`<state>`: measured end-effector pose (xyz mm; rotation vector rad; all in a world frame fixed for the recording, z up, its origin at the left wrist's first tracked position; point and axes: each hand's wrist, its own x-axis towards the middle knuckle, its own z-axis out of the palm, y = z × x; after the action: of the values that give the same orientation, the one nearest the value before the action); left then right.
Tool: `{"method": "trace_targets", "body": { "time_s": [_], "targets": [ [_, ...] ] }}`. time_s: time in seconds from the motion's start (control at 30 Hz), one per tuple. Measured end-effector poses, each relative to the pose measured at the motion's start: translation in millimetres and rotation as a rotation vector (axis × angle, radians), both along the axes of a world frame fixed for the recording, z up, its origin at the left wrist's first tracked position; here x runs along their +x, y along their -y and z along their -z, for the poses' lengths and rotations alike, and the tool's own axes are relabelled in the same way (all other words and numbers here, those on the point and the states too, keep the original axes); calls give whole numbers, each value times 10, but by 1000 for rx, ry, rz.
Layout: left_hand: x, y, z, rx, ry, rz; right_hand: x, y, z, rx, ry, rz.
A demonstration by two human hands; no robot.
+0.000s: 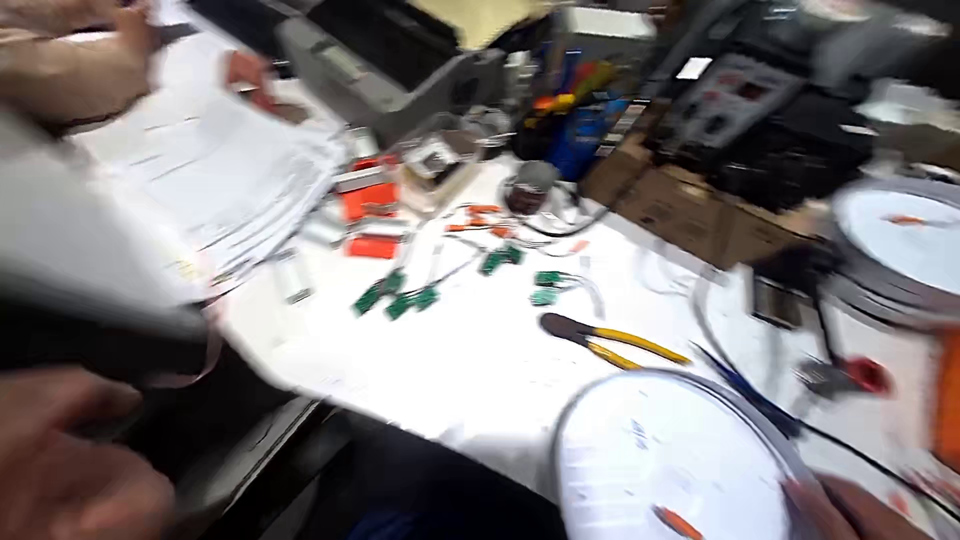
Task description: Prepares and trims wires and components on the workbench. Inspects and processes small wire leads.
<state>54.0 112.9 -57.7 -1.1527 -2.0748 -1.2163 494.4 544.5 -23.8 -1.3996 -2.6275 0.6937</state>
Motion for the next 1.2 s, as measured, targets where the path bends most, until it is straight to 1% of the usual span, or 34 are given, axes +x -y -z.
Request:
{"method": "trace_targets", "body": {
  "time_s": [0.03,0.07,0.1,0.17,0.27,0.33,0.4,0.47,0.53,0.63,0.7,0.73,0.77,0.83,0.9,0.93,1.0,1.07,1.13,1.2],
  "targets": [
    [-10,-293,86,-149,-111,97,53,-8,-35,32,-74,6],
    [57,-639,119,-244,-190,208,110,-50,-61,69,-130,44],
    [179,-978,159,-265,-217,312,163,-120,-96,102,-171,108],
    [461,-1452,319,-246,-124,495,268,-310,-259,89,-253,248],
    [801,-1767,650,-276,72,674,424,-649,-546,78,-374,498],
    [949,-1856,800,-285,69,678,467,-940,-667,83,-456,656],
    [986,-1890,856,-269,-18,607,425,-1315,-733,44,-556,802],
    [978,-1884,883,-248,-29,559,295,-1729,-757,-16,-625,933],
    [990,-1883,888,-260,-25,522,108,-2109,-718,-41,-723,1014],
    [1046,-1868,874,-274,-40,457,-178,-2463,-579,-122,-894,1028],
    [1062,-1864,898,-231,-33,431,-371,-2482,-476,-191,-958,976],
    [1057,-1869,912,-208,-13,438,-464,-2406,-424,-187,-942,904],
    [1042,-1876,918,-193,27,460,-554,-2252,-376,-141,-911,791],
    [966,-1889,885,-189,171,546,-702,-1788,-265,-63,-849,474],
    [804,-1951,773,-193,297,631,-879,-1246,-112,9,-753,189],
    [702,-2012,682,-229,302,631,-957,-973,19,47,-707,76],
    [496,-2249,447,-372,199,561,-1096,-499,301,86,-606,-163],
    [324,-2619,256,-511,56,512,-1256,-143,502,147,-521,-322],
    [202,-3034,176,-598,-23,514,-1398,55,665,254,-465,-428],
    [139,-3396,164,-665,-41,534,-1504,115,801,402,-431,-466]
  ]
}}
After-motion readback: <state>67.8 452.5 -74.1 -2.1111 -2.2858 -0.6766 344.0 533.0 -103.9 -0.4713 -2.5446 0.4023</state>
